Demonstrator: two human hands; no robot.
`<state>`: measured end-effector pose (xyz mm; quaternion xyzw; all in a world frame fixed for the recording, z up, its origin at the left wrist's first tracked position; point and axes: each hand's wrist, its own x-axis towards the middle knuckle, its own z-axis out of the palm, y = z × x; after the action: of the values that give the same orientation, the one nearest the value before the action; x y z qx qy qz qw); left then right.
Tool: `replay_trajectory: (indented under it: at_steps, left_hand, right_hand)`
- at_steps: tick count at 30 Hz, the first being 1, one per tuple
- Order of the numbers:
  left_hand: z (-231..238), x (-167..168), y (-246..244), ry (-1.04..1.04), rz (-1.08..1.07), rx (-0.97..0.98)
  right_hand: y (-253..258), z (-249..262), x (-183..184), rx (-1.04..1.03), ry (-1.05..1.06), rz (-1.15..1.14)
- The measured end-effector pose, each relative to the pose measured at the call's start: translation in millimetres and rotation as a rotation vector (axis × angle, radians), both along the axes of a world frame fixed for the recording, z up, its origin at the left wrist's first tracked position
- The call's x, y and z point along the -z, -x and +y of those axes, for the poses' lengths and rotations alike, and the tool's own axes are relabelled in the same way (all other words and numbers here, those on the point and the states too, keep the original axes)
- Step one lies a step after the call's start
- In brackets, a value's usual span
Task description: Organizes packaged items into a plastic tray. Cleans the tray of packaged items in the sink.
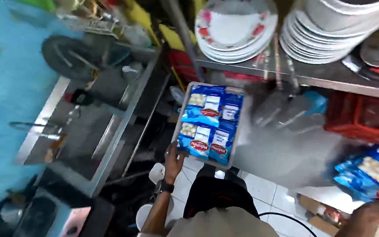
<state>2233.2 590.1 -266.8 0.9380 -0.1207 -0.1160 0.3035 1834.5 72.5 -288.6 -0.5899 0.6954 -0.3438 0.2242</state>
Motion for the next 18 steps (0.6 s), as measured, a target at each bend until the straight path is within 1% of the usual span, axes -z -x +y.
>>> replay_trajectory:
  at_steps: [1,3,4,5,6,8,9,10,12,13,15,16,18]
  left_hand:
    - [2,2,-5,0.009,0.019,-0.027]
    - [2,3,-18,0.000,0.062,-0.062]
    - [0,5,-28,-0.014,0.064,-0.063]
    - [-4,7,-39,-0.026,0.072,-0.060]
    - [-9,8,-51,-0.028,0.082,-0.049]
    - [-17,12,-76,0.007,0.131,-0.033]
    - [-24,14,-92,0.042,0.171,-0.033]
    - [-37,11,-110,0.079,0.223,-0.044]
    - [-58,7,-142,0.121,0.322,-0.068]
    - [-64,11,-155,0.146,0.349,-0.062]
    - [-70,24,-173,0.206,0.359,-0.031]
    - [-69,32,-177,0.226,0.339,-0.022]
    - [-61,40,-181,0.255,0.343,0.015]
  right_hand:
    - [-19,27,4,-0.096,-0.025,0.015]
    - [-61,86,24,-0.413,-0.127,0.009]
    - [-86,114,38,-0.583,-0.194,-0.038]
    - [-113,143,46,-0.737,-0.289,-0.097]
    - [-143,170,47,-0.861,-0.416,-0.149]
    - [-201,215,43,-0.989,-0.639,-0.255]
    - [-226,229,38,-1.007,-0.696,-0.291]
    - [-250,239,33,-1.007,-0.690,-0.288]
    - [-289,248,22,-0.963,-0.616,-0.176]
    - [-304,248,19,-0.923,-0.602,-0.115]
    - [-326,243,18,-0.870,-0.552,-0.072]
    - [-334,241,17,-0.847,-0.516,-0.078]
    - [-350,240,16,-0.789,-0.514,-0.156]
